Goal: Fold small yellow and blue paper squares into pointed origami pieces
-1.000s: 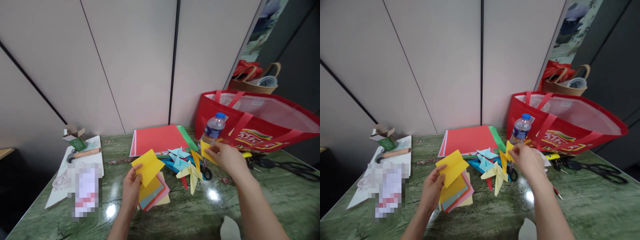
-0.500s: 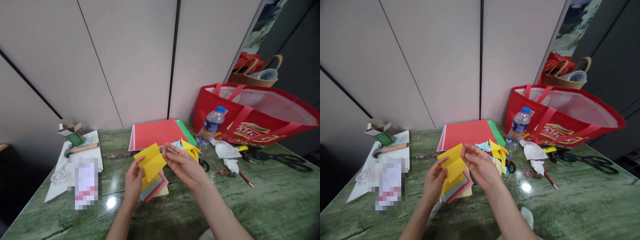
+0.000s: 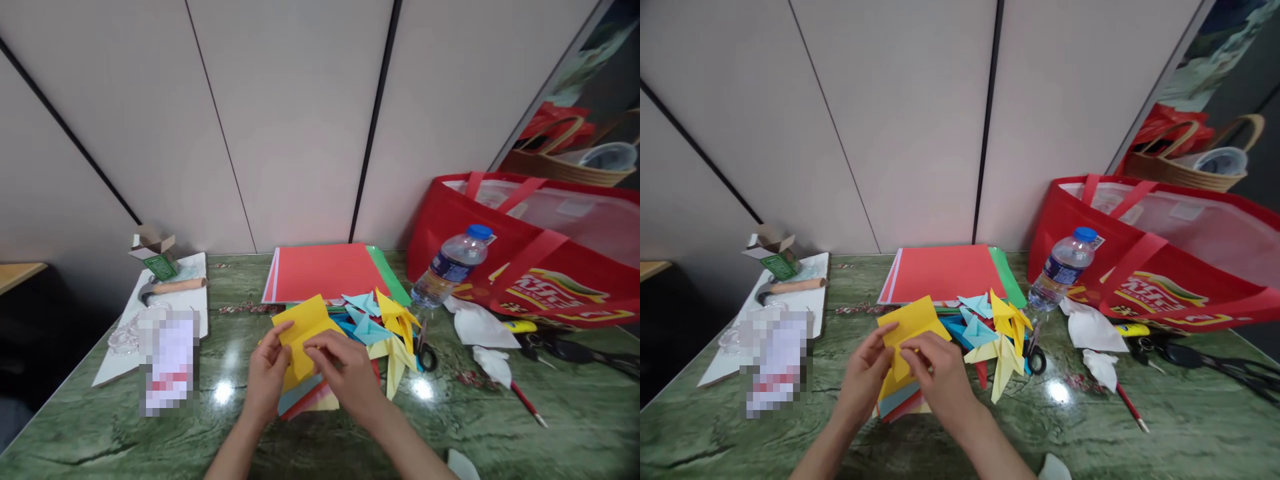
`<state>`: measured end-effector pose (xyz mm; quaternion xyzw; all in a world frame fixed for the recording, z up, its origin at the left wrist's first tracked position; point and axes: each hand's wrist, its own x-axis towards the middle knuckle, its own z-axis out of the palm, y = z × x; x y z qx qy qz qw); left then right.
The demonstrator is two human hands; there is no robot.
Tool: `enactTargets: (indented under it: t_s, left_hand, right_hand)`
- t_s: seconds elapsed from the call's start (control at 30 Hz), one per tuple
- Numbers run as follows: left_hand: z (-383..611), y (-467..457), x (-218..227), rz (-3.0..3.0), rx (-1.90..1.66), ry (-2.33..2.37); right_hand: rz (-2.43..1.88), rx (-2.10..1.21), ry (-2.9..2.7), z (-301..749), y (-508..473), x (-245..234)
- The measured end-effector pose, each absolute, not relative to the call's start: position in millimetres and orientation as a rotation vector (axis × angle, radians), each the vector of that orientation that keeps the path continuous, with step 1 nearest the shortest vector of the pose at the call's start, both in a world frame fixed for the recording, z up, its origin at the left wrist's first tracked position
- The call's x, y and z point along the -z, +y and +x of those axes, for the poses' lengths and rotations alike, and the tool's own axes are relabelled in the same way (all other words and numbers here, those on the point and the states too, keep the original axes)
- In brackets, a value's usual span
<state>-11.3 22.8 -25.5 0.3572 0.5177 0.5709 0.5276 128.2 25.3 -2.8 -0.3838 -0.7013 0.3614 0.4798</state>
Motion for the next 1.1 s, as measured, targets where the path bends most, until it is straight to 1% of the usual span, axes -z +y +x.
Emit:
enactTargets:
  t_s: [0.13, 0.23, 0.53, 0.73, 0.93, 1.03, 1.1]
  left_hand:
    - [-9.9, 22.2, 21.5, 0.765, -1.373, 1.128]
    - [-10.3, 21.5, 19.4, 0.750, -1.374, 1.108]
    - [-10.1, 16.7, 15.4, 0.848, -1.325, 0.882]
    - [-9.3, 17.2, 15.7, 0.864, -1.319, 0.813]
    - [-8.2, 18.7, 19.5, 0.724, -1.275, 0.978]
    - [-5.8, 19.1, 18.1, 0.678, -1.268, 0.937]
    - [-4.4, 19.5, 16.8, 0.680, -1.258, 0.925]
  right_hand:
    - [-0.948, -0.457, -2.184, 129.0, 22.8, 5.8]
    - [-1.038, -0.345, -2.262, 126.6, 22.4, 10.1]
    - [-1.198, -0.724, -1.855, 126.3, 26.6, 13.8]
    - [-1.235, -0.852, -1.676, 126.3, 28.0, 15.0]
    - [-1.210, -0.957, -1.589, 125.7, 26.7, 19.6]
    - [-1.212, -0.964, -1.584, 125.3, 26.7, 21.9]
    - [-1.243, -0.908, -1.604, 125.4, 26.6, 22.1]
